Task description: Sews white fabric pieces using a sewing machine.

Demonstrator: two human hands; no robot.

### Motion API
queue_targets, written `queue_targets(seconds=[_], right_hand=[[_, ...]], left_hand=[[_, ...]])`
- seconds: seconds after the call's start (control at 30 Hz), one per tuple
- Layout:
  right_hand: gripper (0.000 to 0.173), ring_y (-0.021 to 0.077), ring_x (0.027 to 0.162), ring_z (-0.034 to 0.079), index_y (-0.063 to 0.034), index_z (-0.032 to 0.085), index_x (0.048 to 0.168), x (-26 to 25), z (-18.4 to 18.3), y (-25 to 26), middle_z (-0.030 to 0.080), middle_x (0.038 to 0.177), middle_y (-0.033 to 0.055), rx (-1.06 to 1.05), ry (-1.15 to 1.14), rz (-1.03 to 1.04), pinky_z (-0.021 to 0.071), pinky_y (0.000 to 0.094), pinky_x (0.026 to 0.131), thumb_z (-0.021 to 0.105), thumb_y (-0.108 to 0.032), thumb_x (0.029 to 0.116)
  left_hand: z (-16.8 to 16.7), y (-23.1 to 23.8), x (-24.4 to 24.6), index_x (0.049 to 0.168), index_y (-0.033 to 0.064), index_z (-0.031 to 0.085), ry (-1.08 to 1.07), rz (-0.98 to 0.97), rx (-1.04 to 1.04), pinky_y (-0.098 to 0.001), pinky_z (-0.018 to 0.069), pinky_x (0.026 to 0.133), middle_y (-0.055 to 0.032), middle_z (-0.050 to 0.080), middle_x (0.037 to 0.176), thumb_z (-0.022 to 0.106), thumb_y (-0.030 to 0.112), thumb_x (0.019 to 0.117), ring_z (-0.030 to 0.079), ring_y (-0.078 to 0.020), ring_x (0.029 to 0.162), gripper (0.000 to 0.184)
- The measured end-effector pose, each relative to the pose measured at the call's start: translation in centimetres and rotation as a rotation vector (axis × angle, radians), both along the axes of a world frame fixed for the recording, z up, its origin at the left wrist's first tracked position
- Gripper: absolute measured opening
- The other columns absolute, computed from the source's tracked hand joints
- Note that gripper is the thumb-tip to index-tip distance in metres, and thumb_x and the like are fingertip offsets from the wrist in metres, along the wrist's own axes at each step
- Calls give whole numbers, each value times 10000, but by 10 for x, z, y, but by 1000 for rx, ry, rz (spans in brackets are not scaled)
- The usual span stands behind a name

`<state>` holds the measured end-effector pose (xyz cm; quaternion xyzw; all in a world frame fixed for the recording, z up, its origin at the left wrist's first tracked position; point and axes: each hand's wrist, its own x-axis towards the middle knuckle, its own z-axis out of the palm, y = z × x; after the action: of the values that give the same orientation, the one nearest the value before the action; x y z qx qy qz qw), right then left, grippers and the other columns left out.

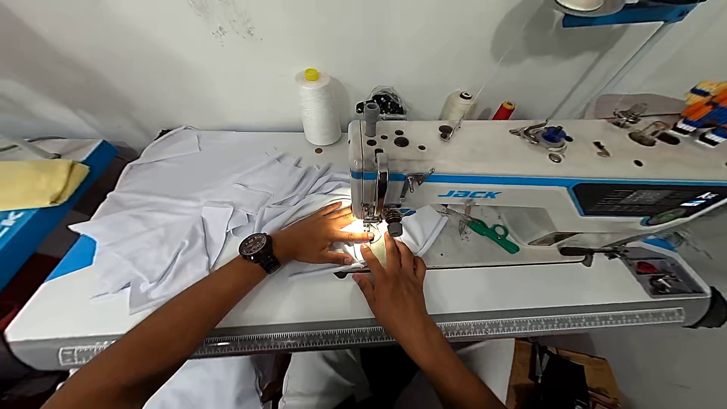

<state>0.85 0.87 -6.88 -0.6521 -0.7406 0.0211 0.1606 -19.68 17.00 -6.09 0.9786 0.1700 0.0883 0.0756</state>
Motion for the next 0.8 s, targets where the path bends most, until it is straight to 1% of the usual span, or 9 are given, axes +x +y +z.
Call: queue_targets(seconds=[0.13, 0.23, 0.27, 0.37, 0.47, 0.57, 0.67, 0.73, 0.8], right_hand=[[460, 339, 1420, 446, -300, 651, 1380, 46, 5, -1, 491, 1547, 97, 36, 54, 260, 377, 636, 1076, 511, -549, 1019], [280, 230, 1394, 493, -242, 756, 1146, 110, 20, 11, 570, 1478, -23, -51, 134, 583, 407, 575, 1106, 559, -399, 1025], [261, 220, 1370, 522, -214, 771, 1064, 125, 24, 18, 604, 1438, -28, -48, 128, 642, 420, 574, 1102, 569, -372, 1016], [223, 272, 1328, 568, -152, 779, 946, 135, 35, 26, 677, 1343, 16, 13, 56, 605, 417, 598, 1090, 618, -300, 985], [161, 317, 1302, 581, -106, 770, 1015, 91, 37, 0, 672, 1322, 91, 125, 69, 439, 452, 572, 1083, 653, -205, 968], [345, 291, 1387, 522, -128, 705, 1287, 28, 18, -47, 571, 1477, 107, 98, 205, 395, 444, 504, 1135, 603, -305, 1008], [456, 301, 1451, 459, -200, 632, 1406, -14, -9, -85, 521, 1543, 79, 137, 251, 371, 404, 561, 1157, 540, -434, 1024], [469, 308, 1444, 470, -212, 642, 1396, -25, -23, -96, 539, 1529, 79, 198, 230, 309, 387, 600, 1155, 498, -472, 1033], [477, 307, 1420, 500, -203, 666, 1367, -16, -32, -97, 575, 1493, 84, 232, 201, 229, 378, 613, 1157, 479, -493, 1038]], left_hand=[[-12, -77, 15, 1500, 358, 526, -59, 299, 29, -693, 217, 1197, -200, 420, 1590, 351, 757, 955, 319, -373, 1521, 698], [-10, -192, 61, 1561, 300, 449, -133, 603, -152, -743, 124, 1190, -215, 244, 1673, 357, 745, 972, 166, -421, 1562, 744], [0, -216, 74, 1567, 277, 443, -171, 645, -230, -730, 139, 1194, -202, 234, 1681, 378, 731, 976, 161, -411, 1566, 748], [20, -197, 75, 1455, 190, 592, -260, 736, -173, -659, 309, 1172, -129, 442, 1594, 463, 519, 1031, 364, -348, 1502, 552], [19, -128, 36, 1509, 104, 512, -46, 932, -160, -755, 247, 1135, -172, 415, 1603, 433, 478, 1074, 314, -435, 1506, 580], [0, -102, -9, 1592, 157, 389, -1, 1037, -71, -858, 131, 1080, -177, 297, 1663, 337, 592, 1059, 213, -474, 1534, 691], [1, -104, -39, 1561, 90, 427, -97, 1063, -18, -800, 184, 1121, -202, 338, 1637, 298, 555, 1070, 267, -447, 1524, 688], [10, -111, -44, 1507, 47, 489, -164, 1042, 16, -724, 252, 1153, -210, 442, 1570, 306, 486, 1080, 366, -418, 1484, 639], [7, -121, -42, 1501, 96, 517, -118, 958, 32, -732, 244, 1157, -170, 467, 1565, 328, 510, 1071, 370, -400, 1488, 626]])
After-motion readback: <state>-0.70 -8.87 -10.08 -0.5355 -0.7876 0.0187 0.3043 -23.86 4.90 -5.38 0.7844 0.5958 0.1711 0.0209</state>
